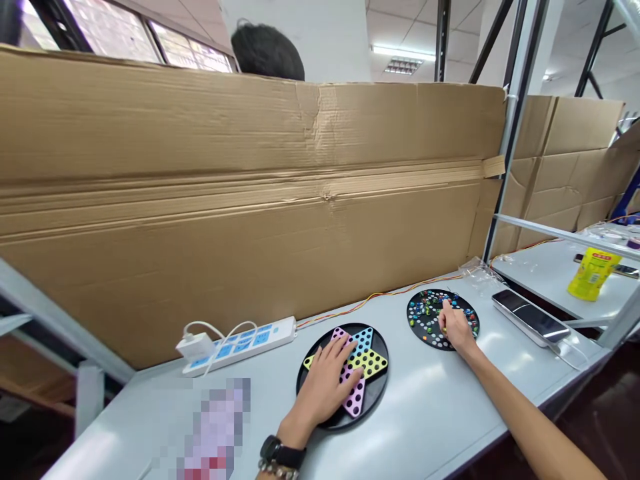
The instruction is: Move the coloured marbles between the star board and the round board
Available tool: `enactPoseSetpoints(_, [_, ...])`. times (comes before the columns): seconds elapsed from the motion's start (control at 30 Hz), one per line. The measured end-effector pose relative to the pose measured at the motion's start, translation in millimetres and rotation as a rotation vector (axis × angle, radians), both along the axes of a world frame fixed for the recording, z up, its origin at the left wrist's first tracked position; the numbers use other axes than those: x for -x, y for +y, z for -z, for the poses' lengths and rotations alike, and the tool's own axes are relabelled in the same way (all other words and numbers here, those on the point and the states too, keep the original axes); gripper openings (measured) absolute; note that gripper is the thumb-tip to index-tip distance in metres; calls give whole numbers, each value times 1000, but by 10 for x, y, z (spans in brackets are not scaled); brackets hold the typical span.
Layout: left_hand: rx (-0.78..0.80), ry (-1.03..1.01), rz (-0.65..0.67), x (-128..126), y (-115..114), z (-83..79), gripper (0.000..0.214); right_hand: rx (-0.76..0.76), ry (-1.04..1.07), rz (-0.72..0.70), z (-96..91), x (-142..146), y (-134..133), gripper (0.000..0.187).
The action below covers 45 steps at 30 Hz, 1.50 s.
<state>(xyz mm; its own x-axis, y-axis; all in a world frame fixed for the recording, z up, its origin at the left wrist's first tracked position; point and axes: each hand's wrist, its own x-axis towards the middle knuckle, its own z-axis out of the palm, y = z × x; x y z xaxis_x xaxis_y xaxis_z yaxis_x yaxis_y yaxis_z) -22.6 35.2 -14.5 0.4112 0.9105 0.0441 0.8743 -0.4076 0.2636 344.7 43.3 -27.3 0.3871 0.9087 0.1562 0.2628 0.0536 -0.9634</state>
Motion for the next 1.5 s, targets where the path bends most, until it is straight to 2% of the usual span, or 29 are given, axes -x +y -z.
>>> enactPoseSetpoints(0.17, [-24, -10, 1, 7, 10, 44, 60, 122, 328, -52, -64, -17, 16, 91])
enactPoseSetpoints(0.33, [-4, -22, 13, 25, 29, 64, 61, 178, 609, -196, -189, -137, -23, 84])
enactPoseSetpoints(0.53, [-55, -69, 37, 62, 66, 155, 60, 208, 584, -330, -327, -186, -43, 76])
enactPoseSetpoints(0.6, [-69, -77, 35, 55, 67, 181, 60, 223, 580, -368, -355, -56, 9, 77])
enactPoseSetpoints(0.7, [-78, -90, 19, 30, 58, 198, 58, 202, 556, -413, -373, 355, 96, 79])
enactPoseSetpoints(0.77, [-86, -104, 12, 25, 51, 193, 58, 143, 456, -440, -363, 740, 105, 80])
enactPoseSetpoints(0.87, [-103, -128, 26, 62, 51, 154, 54, -14, 101, -535, -314, 1313, -3, 78])
enactPoseSetpoints(0.93, [-112, -163, 42, 108, 58, 114, 50, -129, -183, -617, -252, 1586, -126, 71])
enactPoseSetpoints(1.0, [-121, -205, 47, 150, 66, 74, 47, -201, -428, -695, -166, 1735, -240, 59])
enactPoseSetpoints(1.1, [-139, -233, 32, 170, 70, 42, 42, -243, -653, -789, -21, 1776, -334, 46])
enactPoseSetpoints(1.23, [-134, -224, 38, 136, 58, 39, 40, -269, -755, -769, 100, 1734, -360, 36])
enactPoseSetpoints(1.5, [-80, -206, 35, 100, 34, -14, 44, -384, -884, -734, 98, 1741, -411, 29])
